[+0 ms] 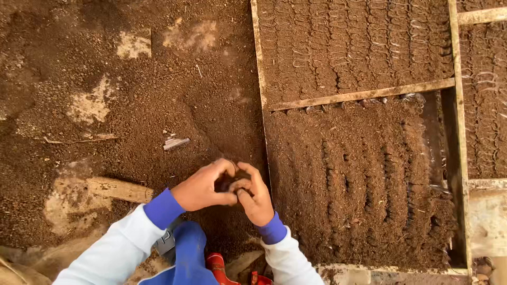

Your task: The person repeatedly scoops soil from a pile on the ground and places it into a wooden seedling tray that already contains rows of soil. The person uses their hands to transfer the soil, filling the tray sections.

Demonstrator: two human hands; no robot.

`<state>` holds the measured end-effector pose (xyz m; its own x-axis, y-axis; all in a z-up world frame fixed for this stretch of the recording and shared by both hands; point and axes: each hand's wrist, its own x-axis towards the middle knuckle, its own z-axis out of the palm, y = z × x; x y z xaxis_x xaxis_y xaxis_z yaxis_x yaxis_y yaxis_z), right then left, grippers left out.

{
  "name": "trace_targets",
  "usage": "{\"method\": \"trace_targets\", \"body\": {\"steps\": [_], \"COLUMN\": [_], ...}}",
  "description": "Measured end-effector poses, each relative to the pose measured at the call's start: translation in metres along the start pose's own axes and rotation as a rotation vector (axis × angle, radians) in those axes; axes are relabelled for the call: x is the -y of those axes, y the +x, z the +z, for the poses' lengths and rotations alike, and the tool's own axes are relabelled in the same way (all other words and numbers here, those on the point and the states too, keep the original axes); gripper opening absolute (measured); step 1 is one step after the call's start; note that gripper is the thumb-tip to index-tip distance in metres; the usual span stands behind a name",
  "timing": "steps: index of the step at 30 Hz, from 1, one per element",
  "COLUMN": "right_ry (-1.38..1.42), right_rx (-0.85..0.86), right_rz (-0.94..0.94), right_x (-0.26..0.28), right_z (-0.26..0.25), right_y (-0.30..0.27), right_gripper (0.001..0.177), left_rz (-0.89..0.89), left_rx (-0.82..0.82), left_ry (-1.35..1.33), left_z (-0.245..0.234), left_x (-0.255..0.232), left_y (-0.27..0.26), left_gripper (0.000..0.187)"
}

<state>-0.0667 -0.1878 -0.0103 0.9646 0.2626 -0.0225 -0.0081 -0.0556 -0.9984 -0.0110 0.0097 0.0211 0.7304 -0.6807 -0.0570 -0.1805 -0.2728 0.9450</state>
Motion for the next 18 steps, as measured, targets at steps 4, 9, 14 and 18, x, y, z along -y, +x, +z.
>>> {"method": "trace_targets", "body": {"steps": [4,9,14,18], "right_ry": [-0.172,-0.226,-0.285,-0.588], "right_rx": [-0.021,-0.141,-0.454,-0.154], "right_rz": [0.229,0.331,0.580,0.247], "right_x": [-0.002,-0.045,-0.119,-0.100], "right_z": [-0.012,0.008,-0.017,-0.004], "right_y": [0.000,-0.012,0.015,0.025], "right_gripper": [0.069,0.050,0.050,0.035], "left_rz": [-0.379,-0.526,-0.514,-0.512], "left_rx": [0.053,0.029,-0.041,-0.050], "left_ry": [-0.403,-0.422,-0.374,-0.255], "left_z": [0.027,0.041,0.026,0.027], "left_x": [0.034,0.039,0.017,0.023], "left_y": [-0.017,-0.023,-0.025,-0.015], "left_gripper": [0.056,0.048,0.037,0.039]}}
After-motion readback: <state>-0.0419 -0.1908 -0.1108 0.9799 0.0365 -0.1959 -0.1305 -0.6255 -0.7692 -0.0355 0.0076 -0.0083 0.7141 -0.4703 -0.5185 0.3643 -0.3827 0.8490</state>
